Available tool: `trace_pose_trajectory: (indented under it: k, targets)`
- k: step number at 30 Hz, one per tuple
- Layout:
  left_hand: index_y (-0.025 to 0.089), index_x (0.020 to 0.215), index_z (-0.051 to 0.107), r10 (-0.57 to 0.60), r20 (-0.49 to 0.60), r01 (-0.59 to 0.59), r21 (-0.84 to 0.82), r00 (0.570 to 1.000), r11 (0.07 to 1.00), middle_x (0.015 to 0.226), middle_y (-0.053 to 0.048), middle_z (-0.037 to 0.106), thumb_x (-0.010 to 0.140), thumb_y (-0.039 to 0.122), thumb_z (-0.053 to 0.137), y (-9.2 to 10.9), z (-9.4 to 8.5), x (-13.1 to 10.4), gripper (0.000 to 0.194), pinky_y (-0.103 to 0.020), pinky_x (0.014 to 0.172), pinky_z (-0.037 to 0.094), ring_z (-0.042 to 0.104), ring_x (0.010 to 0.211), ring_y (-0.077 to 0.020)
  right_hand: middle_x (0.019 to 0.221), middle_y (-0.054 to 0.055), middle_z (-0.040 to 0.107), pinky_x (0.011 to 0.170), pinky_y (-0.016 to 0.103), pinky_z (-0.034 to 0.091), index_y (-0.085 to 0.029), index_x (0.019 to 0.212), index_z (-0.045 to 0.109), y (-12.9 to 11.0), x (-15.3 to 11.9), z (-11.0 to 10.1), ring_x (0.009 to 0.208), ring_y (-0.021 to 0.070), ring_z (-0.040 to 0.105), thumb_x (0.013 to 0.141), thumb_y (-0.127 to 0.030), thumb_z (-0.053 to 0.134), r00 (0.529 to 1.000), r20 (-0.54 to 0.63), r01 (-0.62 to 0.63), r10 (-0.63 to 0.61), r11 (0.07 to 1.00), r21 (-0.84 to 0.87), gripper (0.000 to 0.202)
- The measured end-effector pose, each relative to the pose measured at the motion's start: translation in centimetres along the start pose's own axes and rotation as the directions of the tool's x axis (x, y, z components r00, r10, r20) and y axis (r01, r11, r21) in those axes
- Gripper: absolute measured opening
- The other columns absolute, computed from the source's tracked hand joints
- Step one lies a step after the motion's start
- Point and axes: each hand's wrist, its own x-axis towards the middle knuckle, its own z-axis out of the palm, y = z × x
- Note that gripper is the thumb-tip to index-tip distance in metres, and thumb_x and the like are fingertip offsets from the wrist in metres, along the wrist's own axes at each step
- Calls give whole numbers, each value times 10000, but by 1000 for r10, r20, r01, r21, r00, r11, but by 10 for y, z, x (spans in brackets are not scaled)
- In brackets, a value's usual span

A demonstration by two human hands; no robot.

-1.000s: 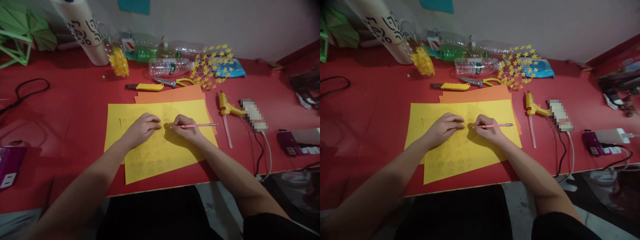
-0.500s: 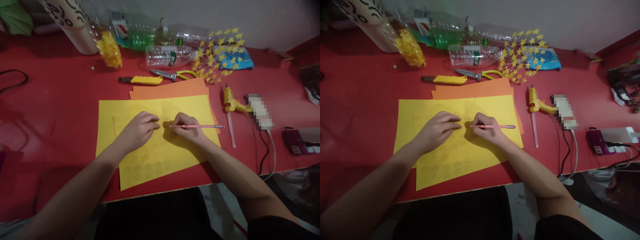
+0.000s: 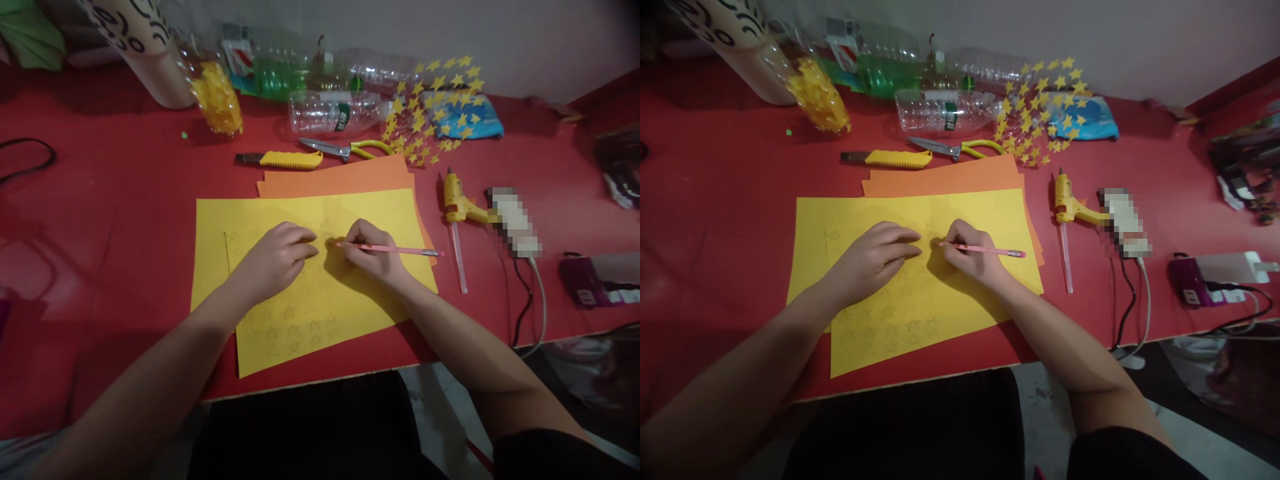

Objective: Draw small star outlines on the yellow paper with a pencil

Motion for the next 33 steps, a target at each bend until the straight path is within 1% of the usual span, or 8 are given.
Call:
trace_pose_trajectory:
  k: [8, 14, 19, 23, 28, 33]
  targets:
    - [163, 982, 701, -6, 9, 6, -13, 1000, 1000, 1105, -98, 688, 971, 126, 425, -1, -1, 0, 278, -425, 868, 509, 585, 1012, -243, 561, -58, 475, 466, 249, 276, -227, 677, 454, 2, 1, 1, 502, 89, 392, 780, -177, 564, 998, -4, 58, -59, 998, -12, 159]
    - [147, 976, 701, 7, -8, -7, -5, 1000, 1000, 1098, -104, 691, 974, 122, 429, 0, -1, 0, 273, -419, 866, 509, 584, 1009, -243, 533, -78, 404, 447, 242, 228, -228, 646, 419, 1, 1, 0, 476, 74, 319, 733, -109, 529, 995, -8, 103, -103, 995, -19, 184]
    - [151, 982, 700, 5, -5, -5, -4, 1000, 1000, 1105, -102, 691, 975, 131, 440, -1, 0, -1, 261, -420, 873, 509, 586, 1022, -245, 530, -74, 394, 444, 241, 225, -230, 631, 407, -1, 1, -2, 474, 76, 321, 712, -121, 506, 992, 20, 127, -127, 992, 2, 168]
    - [166, 987, 702, -6, 1, 6, -5, 1000, 1000, 1110, -93, 690, 976, 135, 442, -1, 0, 0, 263, -425, 882, 506, 588, 1029, -242, 526, -72, 386, 442, 240, 214, -230, 624, 395, -2, 0, -3, 472, 76, 311, 701, -133, 509, 993, 32, 117, -118, 993, 8, 168]
    - [162, 985, 702, -8, -2, 8, -13, 1000, 1000, 1106, -98, 688, 981, 144, 437, -1, 0, -1, 265, -430, 879, 506, 582, 1032, -246, 522, -70, 382, 441, 244, 200, -230, 617, 389, -2, 1, -3, 469, 74, 301, 688, -138, 501, 992, 51, 116, -116, 993, 1, 162]
    - [155, 981, 702, -7, -2, 7, -14, 1000, 1000, 1101, -102, 687, 980, 139, 435, -1, 0, 0, 268, -423, 868, 510, 580, 1014, -241, 508, -81, 361, 434, 239, 194, -231, 613, 387, -2, 1, -4, 457, 67, 281, 689, -140, 495, 988, 57, 141, -142, 990, 22, 161]
